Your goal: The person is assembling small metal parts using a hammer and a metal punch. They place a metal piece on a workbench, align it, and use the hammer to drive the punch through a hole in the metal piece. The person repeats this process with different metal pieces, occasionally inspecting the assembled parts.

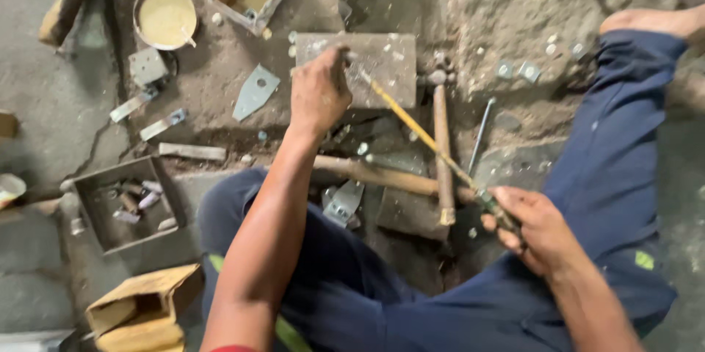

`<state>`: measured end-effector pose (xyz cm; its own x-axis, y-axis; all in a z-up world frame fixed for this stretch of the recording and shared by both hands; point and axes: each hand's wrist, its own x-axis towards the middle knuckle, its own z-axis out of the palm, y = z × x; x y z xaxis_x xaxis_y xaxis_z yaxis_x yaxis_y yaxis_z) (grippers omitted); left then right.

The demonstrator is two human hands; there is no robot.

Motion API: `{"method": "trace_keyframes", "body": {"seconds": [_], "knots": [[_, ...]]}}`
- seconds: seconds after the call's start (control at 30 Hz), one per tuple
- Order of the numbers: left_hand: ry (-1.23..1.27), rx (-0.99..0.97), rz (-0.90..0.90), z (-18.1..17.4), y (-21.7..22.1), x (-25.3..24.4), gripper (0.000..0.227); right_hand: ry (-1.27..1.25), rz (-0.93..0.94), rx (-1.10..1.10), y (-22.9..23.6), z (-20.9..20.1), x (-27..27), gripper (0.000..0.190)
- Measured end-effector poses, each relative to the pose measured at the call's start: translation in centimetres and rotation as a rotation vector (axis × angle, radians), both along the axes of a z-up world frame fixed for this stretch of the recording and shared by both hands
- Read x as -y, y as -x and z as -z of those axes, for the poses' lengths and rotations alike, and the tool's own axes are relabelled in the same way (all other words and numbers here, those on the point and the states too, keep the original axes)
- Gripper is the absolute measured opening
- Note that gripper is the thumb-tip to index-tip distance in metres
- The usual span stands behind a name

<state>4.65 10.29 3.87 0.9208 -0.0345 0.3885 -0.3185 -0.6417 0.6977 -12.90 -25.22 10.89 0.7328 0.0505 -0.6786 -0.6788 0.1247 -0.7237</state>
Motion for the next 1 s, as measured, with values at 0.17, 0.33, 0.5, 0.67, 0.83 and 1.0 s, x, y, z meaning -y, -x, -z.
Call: {"method": "trace_keyframes", "body": {"seconds": [0.17, 0.33, 0.5, 0.67, 0.83, 1.0], "knots": [[-0.123, -0.032, -0.014, 1.4, 1.0, -0.2, 0.029, 0.673, -0.308, 0.743, 1.0, -0.9, -1.3, 0.034], [-0.061, -0.062, -0.007, 0.5, 0.4, -0.2, 0.028, 0.877, -0.215, 0.728, 1.4, 0.1, -1.2, 0.023], [-0.09, 0.02, -0.008, -0.1, -0.4, -0.3, 0.029, 0.218, -0.157, 0.245, -1.1, 1.5, 0.3, 0.027], [-0.101, -0.038, -0.013, -0.1, -0.5, -0.6, 0.029, 1.093, -0.429, 1.131, 0.1, -1.3, -1.8, 0.027], [-0.083, -0.028, -0.011, -0.5, -0.3, -1.0, 0.027, -0.073, -0.099, -0.018, -1.0, 1.1, -0.2, 0.03], [-0.208, -0.087, -0.056, -0.5, -0.1, -0.7, 0.018, 0.441, -0.234, 0.462, 0.0, 0.4, -1.4, 0.027]]}}
